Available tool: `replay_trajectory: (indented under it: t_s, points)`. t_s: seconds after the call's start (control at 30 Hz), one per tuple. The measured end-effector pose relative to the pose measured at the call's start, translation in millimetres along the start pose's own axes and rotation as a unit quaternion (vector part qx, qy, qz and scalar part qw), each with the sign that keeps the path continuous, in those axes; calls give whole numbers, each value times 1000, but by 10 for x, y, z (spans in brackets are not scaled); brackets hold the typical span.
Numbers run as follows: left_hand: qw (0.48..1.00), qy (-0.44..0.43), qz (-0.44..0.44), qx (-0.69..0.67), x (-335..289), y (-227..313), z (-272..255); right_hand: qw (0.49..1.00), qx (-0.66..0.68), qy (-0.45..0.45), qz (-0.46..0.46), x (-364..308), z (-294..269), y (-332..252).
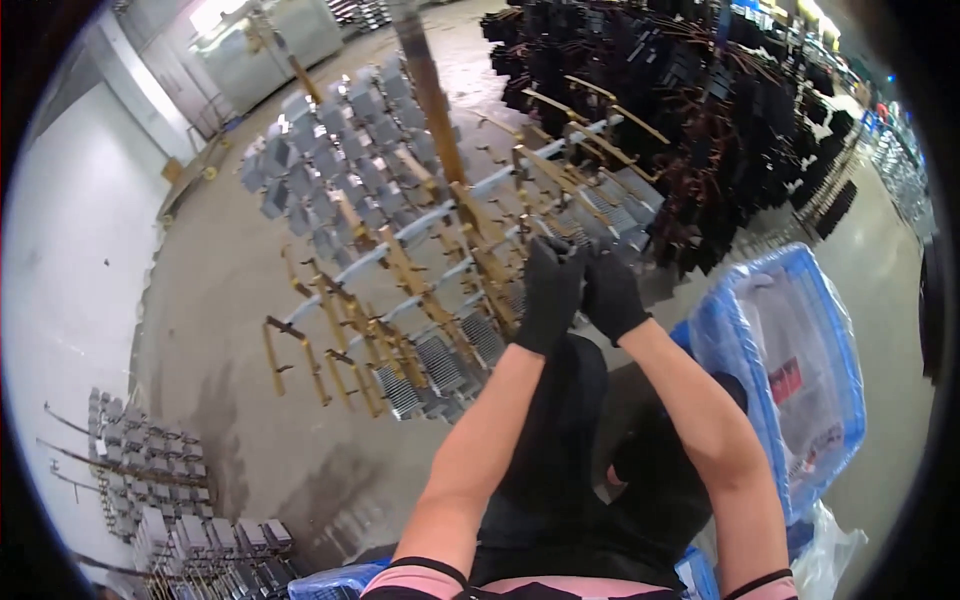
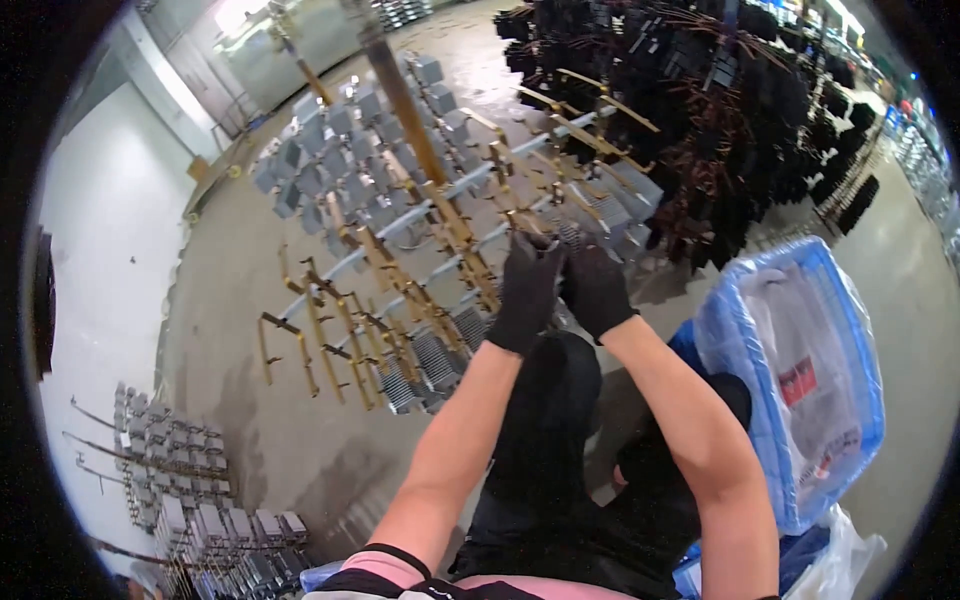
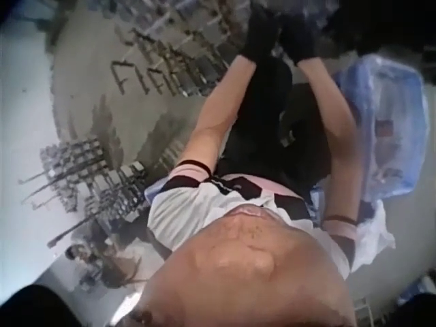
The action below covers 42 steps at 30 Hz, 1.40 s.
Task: Packaging small mechanical components from a blue bin into a larger storage container.
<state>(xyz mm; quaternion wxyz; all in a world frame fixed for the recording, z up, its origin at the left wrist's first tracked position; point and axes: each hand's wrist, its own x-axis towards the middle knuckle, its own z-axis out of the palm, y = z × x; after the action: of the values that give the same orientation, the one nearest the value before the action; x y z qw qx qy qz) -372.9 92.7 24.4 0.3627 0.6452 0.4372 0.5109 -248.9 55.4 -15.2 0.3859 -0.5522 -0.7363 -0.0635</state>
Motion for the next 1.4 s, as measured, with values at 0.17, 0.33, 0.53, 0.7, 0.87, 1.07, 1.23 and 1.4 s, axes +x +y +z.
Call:
replay_trajectory:
  t_s: [0.17,0.33,0.53,0.7,0.87,1.07,1.23,1.4]
  points:
    - [995,26,20,-91,-32,20,35,996,-32,-42,65,-27,-17,9]
    - [990,-5,6,-139,-87,50,13,991,-52,-72,98,139,-71,178]
    - [997,3,17,-75,-431,-1,-203,986,6,9,167,116,-360,-228]
    - [988,-95,103,69,-861,44,-228,990,27,-23,138,-265,-1179,-205]
    - [968,-120,122,185,-1004,218,-396,982,2,-78,171,-589,-2253,-141]
    - [922,-151,238,267,-1266,-31,-121,943,-60,-38,326,-1495,-3340,747]
    - [929,-213,167,253,-1294,0,-54,915,-171,-43,364,-2257,-3342,1673]
    - [912,-188,182,317,-1362,-162,-63,923,-184,-18,337,-2283,-3072,2365]
